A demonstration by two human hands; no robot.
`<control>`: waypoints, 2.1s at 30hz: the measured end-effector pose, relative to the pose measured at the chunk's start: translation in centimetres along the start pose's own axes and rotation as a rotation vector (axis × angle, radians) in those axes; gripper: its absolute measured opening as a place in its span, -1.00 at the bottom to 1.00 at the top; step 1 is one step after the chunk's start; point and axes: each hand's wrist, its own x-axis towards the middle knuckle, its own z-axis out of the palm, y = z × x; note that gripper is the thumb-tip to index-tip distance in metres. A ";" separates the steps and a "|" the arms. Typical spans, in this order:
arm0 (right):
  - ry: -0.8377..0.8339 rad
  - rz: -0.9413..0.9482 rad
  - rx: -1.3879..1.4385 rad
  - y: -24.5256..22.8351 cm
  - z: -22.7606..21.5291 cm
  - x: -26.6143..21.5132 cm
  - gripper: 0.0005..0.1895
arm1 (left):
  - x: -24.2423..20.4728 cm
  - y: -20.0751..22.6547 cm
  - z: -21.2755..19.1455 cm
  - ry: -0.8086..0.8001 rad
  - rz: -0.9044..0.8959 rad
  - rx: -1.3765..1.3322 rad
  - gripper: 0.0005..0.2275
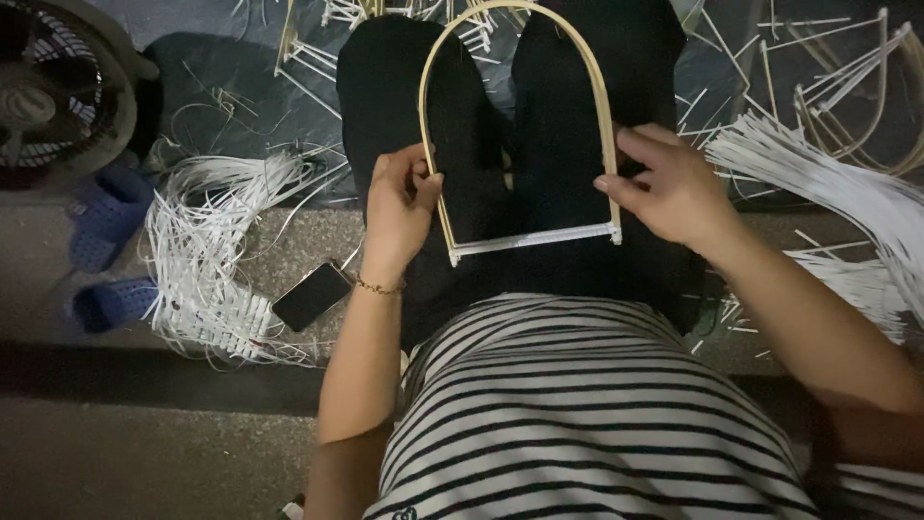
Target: Assembling and tying rattan frame components using plastic strips.
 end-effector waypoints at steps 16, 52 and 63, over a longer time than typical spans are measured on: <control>0.126 -0.190 0.241 -0.1 -4.5 6.9 -0.60 | 7.7 4.6 -4.4 -0.085 0.257 -0.270 -0.66; 0.298 -0.115 -0.285 4.2 2.8 7.8 -0.61 | 8.1 1.5 -1.9 -0.083 0.335 0.041 -0.71; 0.185 -0.288 0.078 -1.7 -4.2 7.2 -0.42 | 10.6 5.6 -2.7 -0.484 0.341 -0.470 -0.78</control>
